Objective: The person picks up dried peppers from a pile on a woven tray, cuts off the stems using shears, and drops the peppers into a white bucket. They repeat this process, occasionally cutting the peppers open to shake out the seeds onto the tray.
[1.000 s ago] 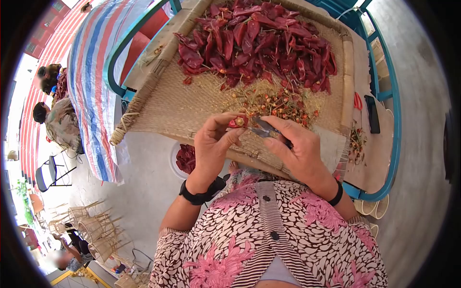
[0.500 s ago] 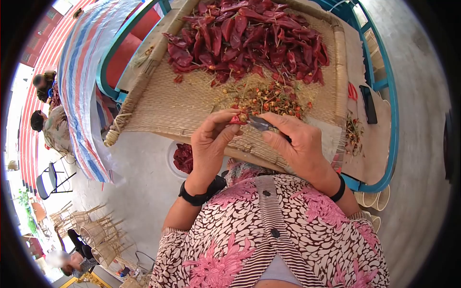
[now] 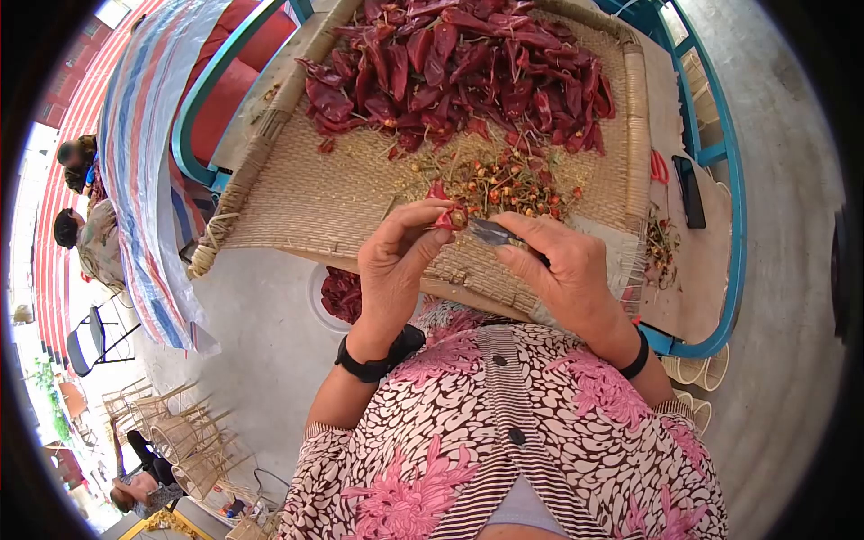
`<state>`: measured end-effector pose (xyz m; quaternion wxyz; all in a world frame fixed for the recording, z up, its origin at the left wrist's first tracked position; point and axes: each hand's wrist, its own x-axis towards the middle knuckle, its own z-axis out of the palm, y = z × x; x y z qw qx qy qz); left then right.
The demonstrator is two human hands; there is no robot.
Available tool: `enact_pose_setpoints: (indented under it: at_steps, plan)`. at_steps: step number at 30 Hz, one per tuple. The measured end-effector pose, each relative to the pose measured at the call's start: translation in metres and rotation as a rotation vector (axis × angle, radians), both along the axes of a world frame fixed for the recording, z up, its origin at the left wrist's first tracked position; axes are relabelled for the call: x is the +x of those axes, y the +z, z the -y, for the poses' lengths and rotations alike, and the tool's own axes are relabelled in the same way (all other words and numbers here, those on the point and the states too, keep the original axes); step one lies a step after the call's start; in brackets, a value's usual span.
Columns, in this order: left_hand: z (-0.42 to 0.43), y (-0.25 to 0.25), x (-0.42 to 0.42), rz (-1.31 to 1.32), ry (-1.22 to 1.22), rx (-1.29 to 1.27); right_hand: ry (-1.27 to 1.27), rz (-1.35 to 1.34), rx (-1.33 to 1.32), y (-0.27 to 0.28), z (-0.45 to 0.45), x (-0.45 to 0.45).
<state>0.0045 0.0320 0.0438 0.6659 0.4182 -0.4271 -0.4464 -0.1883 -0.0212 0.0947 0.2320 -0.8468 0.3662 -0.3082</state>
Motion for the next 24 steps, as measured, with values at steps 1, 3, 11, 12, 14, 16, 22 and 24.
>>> enact_pose_setpoints:
  at_steps: [1, 3, 11, 12, 14, 16, 22, 24]
  plan:
    - [0.001, -0.001, 0.0, 0.009, -0.002, -0.005, 0.002, 0.009, -0.001, -0.001, 0.0, 0.0]
    - [0.002, -0.001, 0.001, 0.021, -0.004, -0.012, -0.009, -0.015, 0.0, 0.001, 0.0, 0.0]
    - [0.003, -0.002, 0.003, -0.007, -0.049, -0.01, -0.026, -0.036, -0.041, 0.002, -0.001, 0.002]
    - [0.003, -0.003, 0.003, 0.003, -0.053, -0.011, -0.02, -0.037, -0.049, 0.0, 0.0, 0.001]
    - [0.004, -0.005, 0.005, 0.024, -0.062, -0.012, -0.013, -0.064, -0.079, 0.0, 0.0, 0.002]
    - [0.005, -0.003, 0.005, 0.024, -0.066, 0.005, -0.01, -0.115, -0.124, 0.001, -0.001, 0.002]
    - [0.008, -0.011, 0.003, -0.058, -0.134, -0.016, -0.025, -0.138, -0.133, -0.006, -0.002, 0.005]
    - [0.007, -0.009, 0.002, -0.093, -0.132, -0.015, 0.017, 0.179, 0.096, -0.025, -0.001, 0.012]
